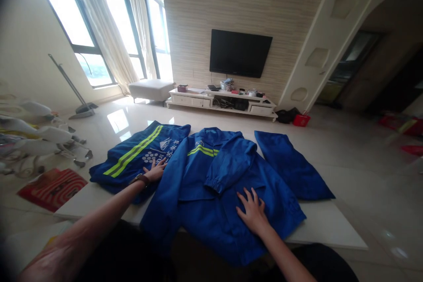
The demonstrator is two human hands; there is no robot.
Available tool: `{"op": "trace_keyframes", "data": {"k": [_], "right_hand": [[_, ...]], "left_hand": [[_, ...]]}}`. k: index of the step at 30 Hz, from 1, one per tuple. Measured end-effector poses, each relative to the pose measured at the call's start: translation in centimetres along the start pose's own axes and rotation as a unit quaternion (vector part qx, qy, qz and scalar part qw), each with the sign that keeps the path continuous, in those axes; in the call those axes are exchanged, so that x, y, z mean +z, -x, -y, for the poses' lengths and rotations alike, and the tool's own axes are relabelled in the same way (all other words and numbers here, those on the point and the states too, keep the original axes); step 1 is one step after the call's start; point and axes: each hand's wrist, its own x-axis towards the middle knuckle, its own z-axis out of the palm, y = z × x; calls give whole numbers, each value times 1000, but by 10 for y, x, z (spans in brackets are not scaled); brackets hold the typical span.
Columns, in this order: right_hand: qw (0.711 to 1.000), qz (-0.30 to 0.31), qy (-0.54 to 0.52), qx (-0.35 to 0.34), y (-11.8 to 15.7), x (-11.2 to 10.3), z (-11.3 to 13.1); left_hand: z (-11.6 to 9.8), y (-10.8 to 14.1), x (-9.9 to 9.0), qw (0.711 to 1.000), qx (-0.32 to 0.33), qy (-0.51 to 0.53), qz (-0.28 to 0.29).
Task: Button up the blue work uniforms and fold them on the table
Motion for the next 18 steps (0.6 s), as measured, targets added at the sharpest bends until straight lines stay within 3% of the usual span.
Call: {"op": "trace_keyframes", "data": {"k": [4,7,11,13,15,18], "right_hand": [[994,-60,-8,-95,-2,-16,38],[985,-34,-21,-168,-10,-24,66],[975,20,-88,-205,-38,-44,71],[963,-12,-160,-216,-60,-72,48],[950,-100,-230,-185,-85,-115,4],[908,-348,-230,18,-116,-185,-86]], "left_hand": [[-8,4,-20,999,27,-8,21],[-11,14,-31,998,25,-21,55],[-9,43,-26,973,-42,-65,216],[-11,60,-22,962,-44,-94,253],[-15,77,-20,967,-31,-120,222],[-25,103,-18,971,-30,-147,185]]}}
